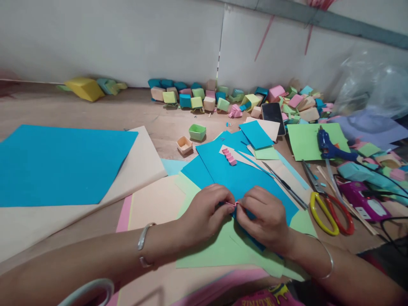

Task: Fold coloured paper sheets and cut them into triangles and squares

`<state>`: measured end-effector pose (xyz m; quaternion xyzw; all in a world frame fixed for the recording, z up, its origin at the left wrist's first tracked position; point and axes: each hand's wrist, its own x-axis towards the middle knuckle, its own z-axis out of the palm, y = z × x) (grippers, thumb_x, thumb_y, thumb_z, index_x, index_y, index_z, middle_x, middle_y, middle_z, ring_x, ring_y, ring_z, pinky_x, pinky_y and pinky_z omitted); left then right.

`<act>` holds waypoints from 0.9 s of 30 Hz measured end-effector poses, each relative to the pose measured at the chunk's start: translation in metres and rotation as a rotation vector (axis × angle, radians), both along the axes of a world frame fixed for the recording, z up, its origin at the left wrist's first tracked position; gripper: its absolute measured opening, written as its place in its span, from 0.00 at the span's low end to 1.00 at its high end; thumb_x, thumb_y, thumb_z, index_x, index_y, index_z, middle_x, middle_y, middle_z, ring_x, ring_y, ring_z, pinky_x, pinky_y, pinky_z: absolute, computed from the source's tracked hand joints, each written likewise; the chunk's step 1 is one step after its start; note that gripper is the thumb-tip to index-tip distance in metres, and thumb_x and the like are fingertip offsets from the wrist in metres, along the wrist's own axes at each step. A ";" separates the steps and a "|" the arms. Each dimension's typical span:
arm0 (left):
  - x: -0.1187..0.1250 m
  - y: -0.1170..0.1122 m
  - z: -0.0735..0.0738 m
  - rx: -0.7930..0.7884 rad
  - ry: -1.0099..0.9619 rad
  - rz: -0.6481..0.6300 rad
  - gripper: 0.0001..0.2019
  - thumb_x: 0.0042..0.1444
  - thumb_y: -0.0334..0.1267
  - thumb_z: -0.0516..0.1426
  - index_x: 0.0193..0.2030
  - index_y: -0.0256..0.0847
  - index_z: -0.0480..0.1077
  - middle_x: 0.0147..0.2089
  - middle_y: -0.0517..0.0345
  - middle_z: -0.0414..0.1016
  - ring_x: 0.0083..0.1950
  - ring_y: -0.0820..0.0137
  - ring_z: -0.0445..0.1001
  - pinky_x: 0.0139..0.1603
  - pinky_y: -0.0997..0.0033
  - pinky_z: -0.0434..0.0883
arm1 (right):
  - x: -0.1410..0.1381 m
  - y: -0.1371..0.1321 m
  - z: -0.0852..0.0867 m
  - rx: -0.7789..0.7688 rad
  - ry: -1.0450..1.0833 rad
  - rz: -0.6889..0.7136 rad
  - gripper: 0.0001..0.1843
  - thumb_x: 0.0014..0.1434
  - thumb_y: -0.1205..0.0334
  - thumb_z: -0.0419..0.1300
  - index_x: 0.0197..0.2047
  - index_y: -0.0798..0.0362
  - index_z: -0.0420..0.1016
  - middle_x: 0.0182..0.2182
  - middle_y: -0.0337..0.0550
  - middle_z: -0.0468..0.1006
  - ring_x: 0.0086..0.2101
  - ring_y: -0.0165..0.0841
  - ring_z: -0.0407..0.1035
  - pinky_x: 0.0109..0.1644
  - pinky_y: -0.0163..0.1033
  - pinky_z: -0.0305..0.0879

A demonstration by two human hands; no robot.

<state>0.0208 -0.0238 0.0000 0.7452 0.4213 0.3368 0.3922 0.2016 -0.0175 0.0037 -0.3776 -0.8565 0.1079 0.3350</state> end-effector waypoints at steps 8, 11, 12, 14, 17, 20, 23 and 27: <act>-0.003 0.002 0.008 -0.049 0.012 -0.024 0.07 0.61 0.34 0.53 0.33 0.40 0.70 0.32 0.58 0.75 0.36 0.70 0.69 0.39 0.69 0.65 | 0.007 0.008 0.011 -0.262 0.092 0.043 0.07 0.59 0.69 0.56 0.30 0.52 0.72 0.25 0.39 0.73 0.27 0.28 0.66 0.31 0.35 0.60; -0.002 0.002 0.007 -0.046 0.002 -0.040 0.07 0.61 0.34 0.54 0.33 0.40 0.71 0.32 0.58 0.75 0.35 0.70 0.70 0.39 0.69 0.65 | 0.007 0.008 0.010 -0.282 0.080 0.049 0.09 0.57 0.70 0.56 0.26 0.52 0.70 0.22 0.37 0.72 0.25 0.27 0.64 0.29 0.35 0.58; -0.001 0.001 0.006 -0.046 0.001 -0.045 0.07 0.61 0.35 0.54 0.33 0.40 0.71 0.32 0.58 0.75 0.35 0.70 0.70 0.39 0.69 0.65 | 0.007 0.008 0.009 -0.279 0.069 0.058 0.10 0.56 0.70 0.55 0.25 0.52 0.69 0.22 0.37 0.71 0.24 0.27 0.63 0.28 0.35 0.57; 0.000 0.001 0.004 -0.039 -0.002 -0.050 0.07 0.60 0.35 0.54 0.32 0.40 0.71 0.32 0.57 0.75 0.35 0.70 0.70 0.39 0.69 0.65 | 0.005 0.006 0.007 -0.240 0.054 0.064 0.11 0.55 0.71 0.54 0.22 0.52 0.66 0.20 0.37 0.69 0.24 0.28 0.62 0.29 0.36 0.56; 0.000 0.002 0.003 -0.043 -0.017 -0.009 0.07 0.60 0.34 0.54 0.31 0.39 0.70 0.31 0.57 0.75 0.35 0.69 0.69 0.39 0.68 0.65 | 0.002 0.004 0.004 -0.164 0.069 0.027 0.11 0.56 0.71 0.54 0.24 0.52 0.68 0.22 0.38 0.70 0.26 0.29 0.63 0.31 0.37 0.58; -0.001 0.003 0.006 -0.077 -0.051 0.050 0.07 0.59 0.34 0.55 0.31 0.40 0.71 0.32 0.57 0.75 0.36 0.69 0.70 0.40 0.69 0.66 | 0.000 0.002 0.004 -0.220 0.132 -0.049 0.08 0.59 0.69 0.57 0.29 0.53 0.72 0.24 0.38 0.73 0.26 0.28 0.65 0.31 0.35 0.60; -0.001 0.003 0.009 -0.108 -0.091 0.073 0.07 0.59 0.35 0.55 0.31 0.40 0.71 0.33 0.57 0.76 0.37 0.69 0.71 0.40 0.69 0.67 | 0.000 0.002 0.004 -0.294 0.177 -0.125 0.08 0.57 0.67 0.59 0.26 0.52 0.71 0.21 0.35 0.71 0.22 0.26 0.63 0.27 0.33 0.59; 0.002 0.001 0.008 -0.138 -0.112 0.100 0.07 0.59 0.35 0.56 0.30 0.40 0.71 0.33 0.56 0.76 0.37 0.69 0.72 0.40 0.68 0.68 | 0.000 0.001 0.003 -0.121 0.101 -0.145 0.10 0.58 0.68 0.58 0.24 0.52 0.70 0.18 0.35 0.69 0.21 0.26 0.62 0.25 0.34 0.57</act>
